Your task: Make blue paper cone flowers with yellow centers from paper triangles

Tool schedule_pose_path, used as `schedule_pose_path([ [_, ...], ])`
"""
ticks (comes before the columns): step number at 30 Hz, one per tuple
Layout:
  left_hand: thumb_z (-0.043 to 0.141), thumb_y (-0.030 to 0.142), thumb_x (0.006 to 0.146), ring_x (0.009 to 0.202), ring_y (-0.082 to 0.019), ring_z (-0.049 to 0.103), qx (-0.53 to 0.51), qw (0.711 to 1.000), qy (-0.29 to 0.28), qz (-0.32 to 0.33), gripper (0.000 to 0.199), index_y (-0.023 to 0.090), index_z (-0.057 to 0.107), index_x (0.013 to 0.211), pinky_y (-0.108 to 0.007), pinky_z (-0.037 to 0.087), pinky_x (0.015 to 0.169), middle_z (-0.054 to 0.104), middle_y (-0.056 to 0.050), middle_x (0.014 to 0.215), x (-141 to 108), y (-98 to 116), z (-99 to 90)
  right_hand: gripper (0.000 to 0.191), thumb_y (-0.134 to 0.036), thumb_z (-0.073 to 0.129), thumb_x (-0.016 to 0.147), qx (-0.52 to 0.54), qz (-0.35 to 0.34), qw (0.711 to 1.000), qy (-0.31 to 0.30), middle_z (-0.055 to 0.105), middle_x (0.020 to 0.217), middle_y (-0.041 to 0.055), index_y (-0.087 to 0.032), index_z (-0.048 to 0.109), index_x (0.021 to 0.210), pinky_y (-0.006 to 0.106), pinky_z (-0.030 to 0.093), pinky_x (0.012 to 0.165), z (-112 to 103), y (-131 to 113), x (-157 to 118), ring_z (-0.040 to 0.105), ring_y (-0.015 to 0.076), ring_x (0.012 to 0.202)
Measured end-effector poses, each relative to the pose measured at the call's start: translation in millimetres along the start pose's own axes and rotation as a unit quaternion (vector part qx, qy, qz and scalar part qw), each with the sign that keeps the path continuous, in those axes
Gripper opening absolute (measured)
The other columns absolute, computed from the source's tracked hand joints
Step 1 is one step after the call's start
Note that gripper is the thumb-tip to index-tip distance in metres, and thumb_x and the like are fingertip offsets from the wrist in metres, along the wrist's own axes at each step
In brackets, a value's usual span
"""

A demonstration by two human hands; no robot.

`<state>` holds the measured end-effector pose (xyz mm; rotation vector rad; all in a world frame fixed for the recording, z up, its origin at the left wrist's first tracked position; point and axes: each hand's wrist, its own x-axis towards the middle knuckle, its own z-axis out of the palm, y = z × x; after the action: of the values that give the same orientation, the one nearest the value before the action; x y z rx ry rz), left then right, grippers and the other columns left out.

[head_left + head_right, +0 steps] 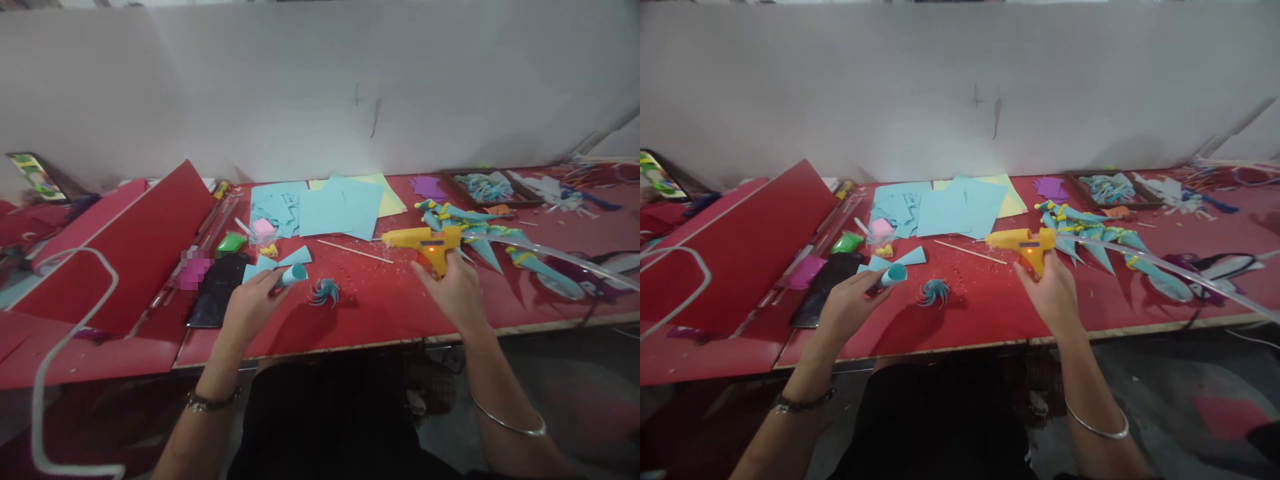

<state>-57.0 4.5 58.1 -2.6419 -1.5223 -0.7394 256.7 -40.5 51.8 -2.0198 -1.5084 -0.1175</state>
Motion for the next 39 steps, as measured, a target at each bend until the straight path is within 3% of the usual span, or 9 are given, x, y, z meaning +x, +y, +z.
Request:
schedule_pose_path([
  [6,0.047,0.031,0.080,0.069,-0.013,0.056,-0.010,0.999,-0.034,-0.031,0.028,0.018,0.057,0.103,-0.022,0.040,0.061,0.063,-0.004,0.084,0.5,-4.6,2.5,0.036,-0.033,0.033,0.081,-0.082,0.059,0.995,-0.022,0.058,0.086,0.0187,-0.008,0.045,0.104,0.037,0.039,0.060,26.4,46.8,4.5,0.055,0.0299,0.077],
  [11,0.047,0.032,0.080,0.069,-0.014,0.055,-0.009,0.998,-0.038,-0.040,0.028,0.018,0.057,0.102,-0.023,0.040,0.063,0.063,-0.005,0.085,0.6,-6.8,2.8,0.032,-0.027,0.032,0.081,-0.138,0.020,0.990,0.000,0.055,0.090,0.0203,-0.007,0.046,0.101,0.042,0.039,0.073,45.6,60.8,2.8,0.051,0.0308,0.088],
  [20,0.045,0.038,0.080,0.062,-0.015,0.055,0.016,0.995,-0.077,-0.068,0.026,0.017,0.059,0.084,-0.023,0.035,0.053,0.064,-0.005,0.076,19.2,-17.1,14.7,0.046,-0.040,0.043,0.077,-0.193,0.007,0.980,-0.049,0.054,0.098,0.0207,-0.005,0.046,0.107,0.042,0.038,0.078,30.1,55.7,4.1,0.048,0.0322,0.097],
  [25,0.042,0.043,0.081,0.060,-0.014,0.055,0.040,0.990,-0.109,-0.084,0.029,0.018,0.056,0.076,-0.023,0.031,0.051,0.062,-0.004,0.071,24.6,-14.6,23.9,0.052,-0.041,0.045,0.076,-0.252,0.022,0.967,-0.031,0.053,0.098,0.0248,-0.003,0.044,0.112,0.041,0.039,0.065,12.0,37.5,-18.9,0.048,0.0349,0.094],
  [28,0.042,0.042,0.081,0.062,-0.014,0.055,0.066,0.984,-0.135,-0.092,0.028,0.018,0.056,0.075,-0.023,0.029,0.049,0.062,-0.004,0.074,24.3,-14.0,29.6,0.036,-0.038,0.045,0.077,-0.236,-0.008,0.972,-0.018,0.058,0.085,0.0205,-0.009,0.056,0.096,0.040,0.039,0.062,2.5,15.7,-31.5,0.052,0.0324,0.084],
  [30,0.043,0.042,0.081,0.064,-0.015,0.056,0.076,0.983,-0.144,-0.090,0.028,0.018,0.056,0.076,-0.023,0.030,0.049,0.062,-0.005,0.077,24.1,-14.3,32.9,0.025,-0.035,0.043,0.079,-0.143,-0.037,0.989,-0.014,0.061,0.076,0.0125,-0.016,0.060,0.081,0.039,0.041,0.063,2.1,-8.2,-37.1,0.055,0.0263,0.073],
  [32,0.043,0.041,0.081,0.069,-0.017,0.057,0.077,0.983,-0.140,-0.086,0.027,0.018,0.057,0.078,-0.023,0.033,0.051,0.062,-0.006,0.079,23.7,-14.9,35.6,0.023,-0.032,0.043,0.081,0.043,-0.072,0.995,-0.047,0.064,0.072,0.0063,-0.019,0.061,0.075,0.033,0.043,0.063,8.3,-37.9,-40.7,0.057,0.0185,0.063],
  [35,0.044,0.038,0.081,0.073,-0.019,0.058,0.065,0.986,-0.128,-0.078,0.026,0.017,0.058,0.080,-0.025,0.038,0.057,0.062,-0.008,0.082,21.4,-17.0,38.8,0.021,-0.028,0.044,0.083,0.250,-0.099,0.959,-0.089,0.065,0.078,0.0044,-0.019,0.063,0.079,0.025,0.046,0.063,25.5,-79.8,-42.4,0.059,0.0145,0.068],
  [39,0.047,0.034,0.081,0.080,-0.019,0.058,0.040,0.988,-0.120,-0.086,0.027,0.015,0.057,0.097,-0.026,0.042,0.066,0.061,-0.009,0.089,14.3,-20.9,40.5,0.017,-0.026,0.048,0.081,0.309,-0.116,0.934,-0.135,0.064,0.080,0.0038,-0.019,0.063,0.084,0.024,0.046,0.064,46.2,-106.0,-39.7,0.059,0.0135,0.068],
])
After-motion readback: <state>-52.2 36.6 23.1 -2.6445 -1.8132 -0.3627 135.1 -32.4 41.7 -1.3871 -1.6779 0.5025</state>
